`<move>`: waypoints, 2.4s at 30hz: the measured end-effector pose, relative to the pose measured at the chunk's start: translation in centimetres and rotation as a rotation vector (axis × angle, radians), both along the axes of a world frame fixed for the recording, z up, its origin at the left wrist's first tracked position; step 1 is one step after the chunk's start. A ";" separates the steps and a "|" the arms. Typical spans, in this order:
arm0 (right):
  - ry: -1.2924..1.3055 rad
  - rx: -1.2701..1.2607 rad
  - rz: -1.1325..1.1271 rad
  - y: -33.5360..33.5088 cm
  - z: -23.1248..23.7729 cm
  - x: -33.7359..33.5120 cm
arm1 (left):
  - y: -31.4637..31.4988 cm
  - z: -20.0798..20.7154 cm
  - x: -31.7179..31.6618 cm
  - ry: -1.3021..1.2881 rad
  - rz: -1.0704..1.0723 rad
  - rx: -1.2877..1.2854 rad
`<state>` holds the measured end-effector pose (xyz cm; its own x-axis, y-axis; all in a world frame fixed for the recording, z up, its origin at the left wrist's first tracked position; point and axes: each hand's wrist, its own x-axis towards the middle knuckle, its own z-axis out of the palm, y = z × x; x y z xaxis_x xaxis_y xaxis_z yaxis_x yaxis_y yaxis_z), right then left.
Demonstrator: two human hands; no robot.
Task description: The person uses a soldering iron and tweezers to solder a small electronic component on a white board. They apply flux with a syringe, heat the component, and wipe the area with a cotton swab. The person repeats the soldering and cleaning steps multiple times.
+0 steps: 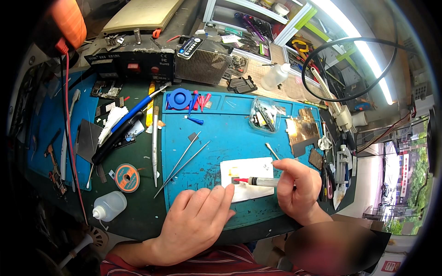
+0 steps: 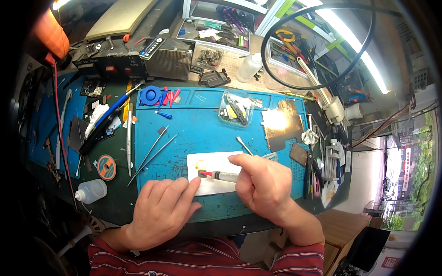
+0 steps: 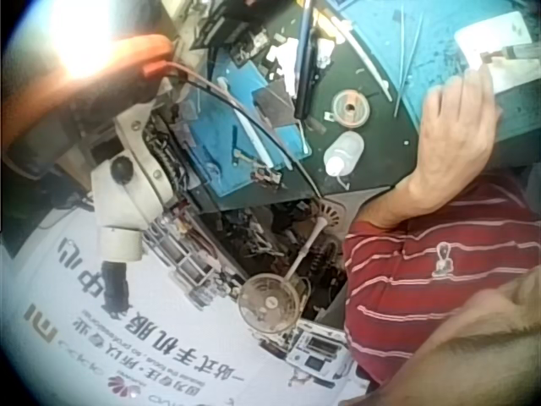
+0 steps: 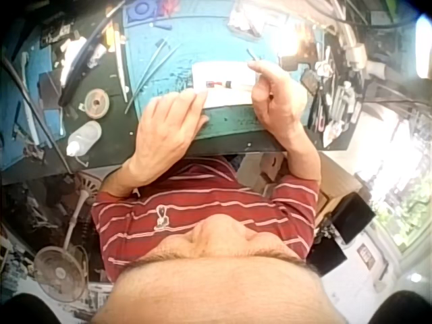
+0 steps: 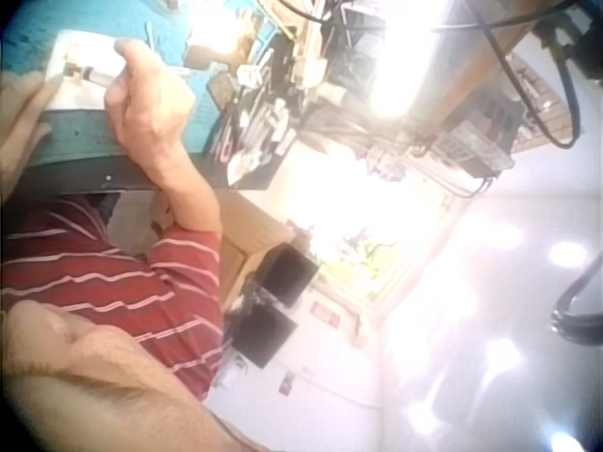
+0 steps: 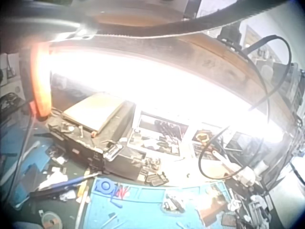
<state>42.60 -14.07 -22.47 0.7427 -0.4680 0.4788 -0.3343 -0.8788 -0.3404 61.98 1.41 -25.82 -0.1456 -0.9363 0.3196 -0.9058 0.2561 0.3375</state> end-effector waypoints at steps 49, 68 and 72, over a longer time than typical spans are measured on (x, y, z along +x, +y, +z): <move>-0.019 -0.042 0.062 -0.1 0.0 -0.5 | 0.0 -0.1 -0.1 0.003 0.006 0.006; -0.007 -0.027 0.075 -0.1 0.1 -0.6 | 0.0 0.0 -0.2 0.009 0.009 0.014; -0.006 -0.023 0.077 -0.1 0.1 -0.6 | 0.0 0.0 -0.1 0.009 0.011 0.018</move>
<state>41.98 -14.21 -22.40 0.7732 -0.3985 0.4934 -0.2633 -0.9094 -0.3218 61.84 1.44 -25.85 -0.1324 -0.9433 0.3043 -0.9053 0.2401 0.3505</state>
